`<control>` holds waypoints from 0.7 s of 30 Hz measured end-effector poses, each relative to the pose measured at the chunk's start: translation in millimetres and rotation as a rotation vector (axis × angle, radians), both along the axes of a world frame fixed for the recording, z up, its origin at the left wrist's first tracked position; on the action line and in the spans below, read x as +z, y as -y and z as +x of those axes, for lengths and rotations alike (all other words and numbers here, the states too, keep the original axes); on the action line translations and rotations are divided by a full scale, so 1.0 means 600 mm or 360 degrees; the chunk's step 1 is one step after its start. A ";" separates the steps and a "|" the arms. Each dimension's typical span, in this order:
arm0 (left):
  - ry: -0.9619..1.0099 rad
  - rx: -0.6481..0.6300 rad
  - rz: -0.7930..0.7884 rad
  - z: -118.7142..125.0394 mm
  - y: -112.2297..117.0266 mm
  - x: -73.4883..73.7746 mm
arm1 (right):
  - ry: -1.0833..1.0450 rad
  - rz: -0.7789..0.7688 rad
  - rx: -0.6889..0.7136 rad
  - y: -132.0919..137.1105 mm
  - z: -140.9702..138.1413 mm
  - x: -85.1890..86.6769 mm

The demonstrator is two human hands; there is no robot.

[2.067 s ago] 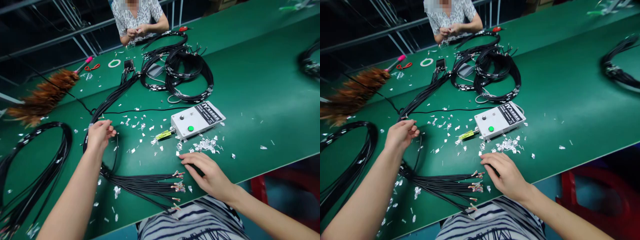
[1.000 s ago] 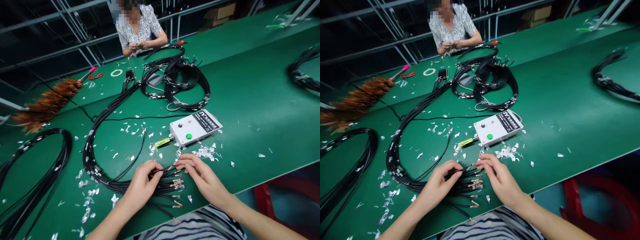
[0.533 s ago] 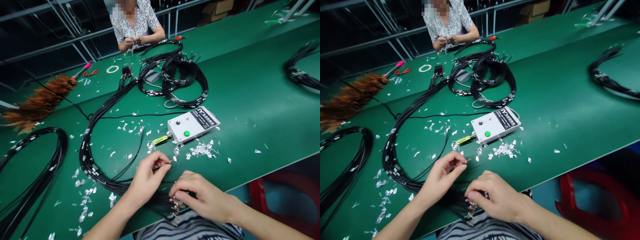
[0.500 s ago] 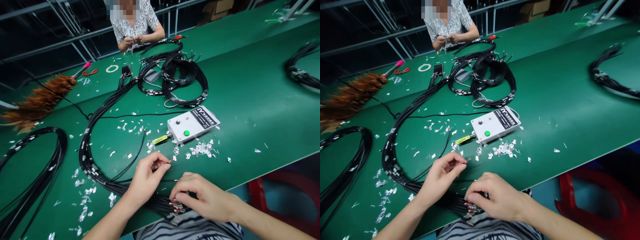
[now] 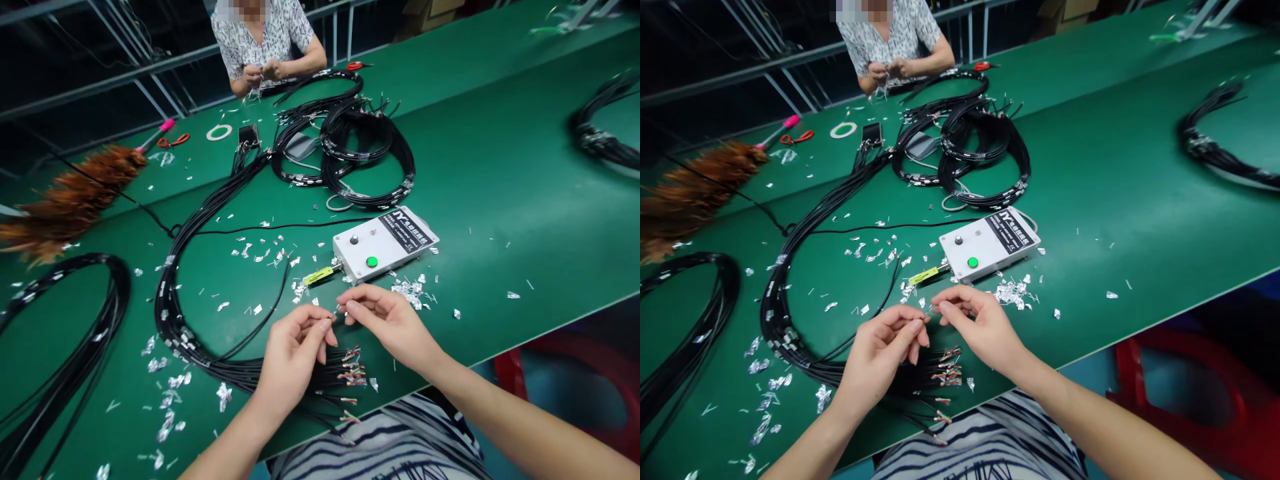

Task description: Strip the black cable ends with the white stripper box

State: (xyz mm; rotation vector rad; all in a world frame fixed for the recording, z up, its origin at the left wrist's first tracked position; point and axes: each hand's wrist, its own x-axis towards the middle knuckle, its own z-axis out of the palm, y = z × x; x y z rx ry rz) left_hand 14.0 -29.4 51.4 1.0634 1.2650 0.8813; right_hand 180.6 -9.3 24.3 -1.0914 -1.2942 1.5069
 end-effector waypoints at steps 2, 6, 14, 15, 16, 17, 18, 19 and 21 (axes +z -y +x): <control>-0.0019 -0.0007 0.0019 0.000 0.003 0.001 | -0.0072 -0.0051 0.0063 -0.005 0.001 -0.001; -0.0039 -0.0022 0.0030 -0.001 0.006 0.002 | -0.0137 -0.0094 0.0125 -0.011 0.001 0.000; 0.0016 -0.0086 -0.0031 -0.006 0.009 0.004 | -0.0320 -0.0241 0.0229 -0.015 -0.002 -0.005; 0.0037 -0.0095 -0.0050 -0.007 0.010 0.004 | -0.0360 -0.0268 0.0248 -0.015 -0.003 -0.007; 0.0060 -0.0107 -0.0073 -0.009 0.010 0.005 | -0.0392 -0.0292 0.0264 -0.015 -0.005 -0.008; 0.0084 -0.0121 -0.0099 -0.010 0.011 0.005 | -0.0415 -0.0313 0.0274 -0.014 -0.006 -0.010; 0.0107 -0.0137 -0.0126 -0.011 0.011 0.005 | -0.0431 -0.0331 0.0279 -0.013 -0.008 -0.010; 0.0128 -0.0150 -0.0150 -0.012 0.011 0.005 | -0.0442 -0.0343 0.0283 -0.012 -0.010 -0.010; 0.0158 -0.0171 -0.0189 -0.015 0.010 0.004 | -0.0448 -0.0340 0.0276 -0.010 -0.013 -0.010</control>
